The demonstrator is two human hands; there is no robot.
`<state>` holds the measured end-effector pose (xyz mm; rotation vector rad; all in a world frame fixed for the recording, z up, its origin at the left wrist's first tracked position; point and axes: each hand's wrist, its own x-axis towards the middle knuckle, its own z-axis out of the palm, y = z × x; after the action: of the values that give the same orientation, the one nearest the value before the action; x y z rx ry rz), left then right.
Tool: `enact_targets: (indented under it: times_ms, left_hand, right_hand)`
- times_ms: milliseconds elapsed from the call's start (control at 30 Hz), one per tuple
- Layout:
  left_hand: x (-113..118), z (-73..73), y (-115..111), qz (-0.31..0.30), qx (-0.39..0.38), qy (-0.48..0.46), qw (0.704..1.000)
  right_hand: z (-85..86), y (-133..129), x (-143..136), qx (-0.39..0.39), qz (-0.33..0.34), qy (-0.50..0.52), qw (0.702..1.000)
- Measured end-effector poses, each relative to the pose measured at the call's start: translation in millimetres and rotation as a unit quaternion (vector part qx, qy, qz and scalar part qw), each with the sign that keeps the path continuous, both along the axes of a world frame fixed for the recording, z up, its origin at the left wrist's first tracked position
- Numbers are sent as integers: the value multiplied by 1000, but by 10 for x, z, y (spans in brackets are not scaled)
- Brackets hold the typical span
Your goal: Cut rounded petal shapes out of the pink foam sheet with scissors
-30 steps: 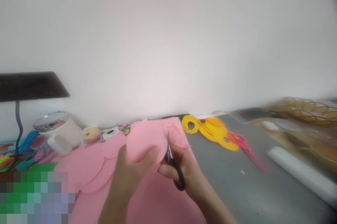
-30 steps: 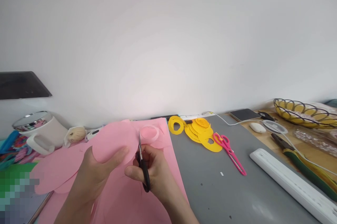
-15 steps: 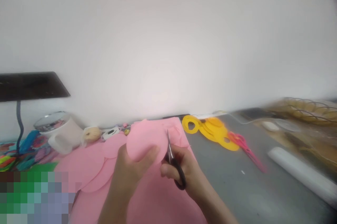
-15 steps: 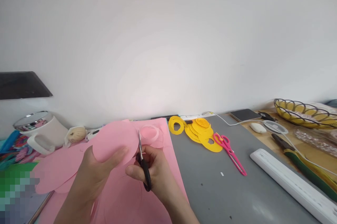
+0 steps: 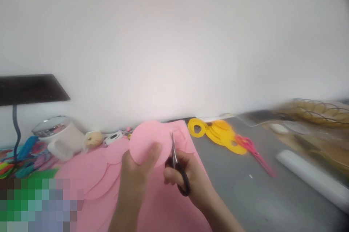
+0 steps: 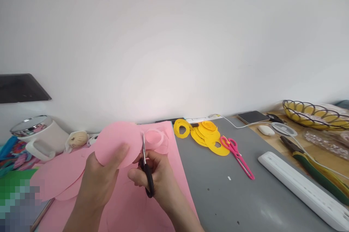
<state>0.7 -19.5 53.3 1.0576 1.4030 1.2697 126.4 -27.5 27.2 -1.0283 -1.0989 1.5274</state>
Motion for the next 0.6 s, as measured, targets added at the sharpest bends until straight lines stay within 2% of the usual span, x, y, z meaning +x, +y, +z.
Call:
enact_targets:
  times_ms: [233,467,600]
  left_hand:
    - [40,60,-28,40,-15,81,996]
    - [29,90,-43,20,-26,117,993]
    - [25,88,-41,34,-26,123,991]
  right_hand:
    - [-24,15,16,24,18,-2,1000]
    - [-43,34,36,43,27,34,998]
    - [-55,42,42,48,34,47,997]
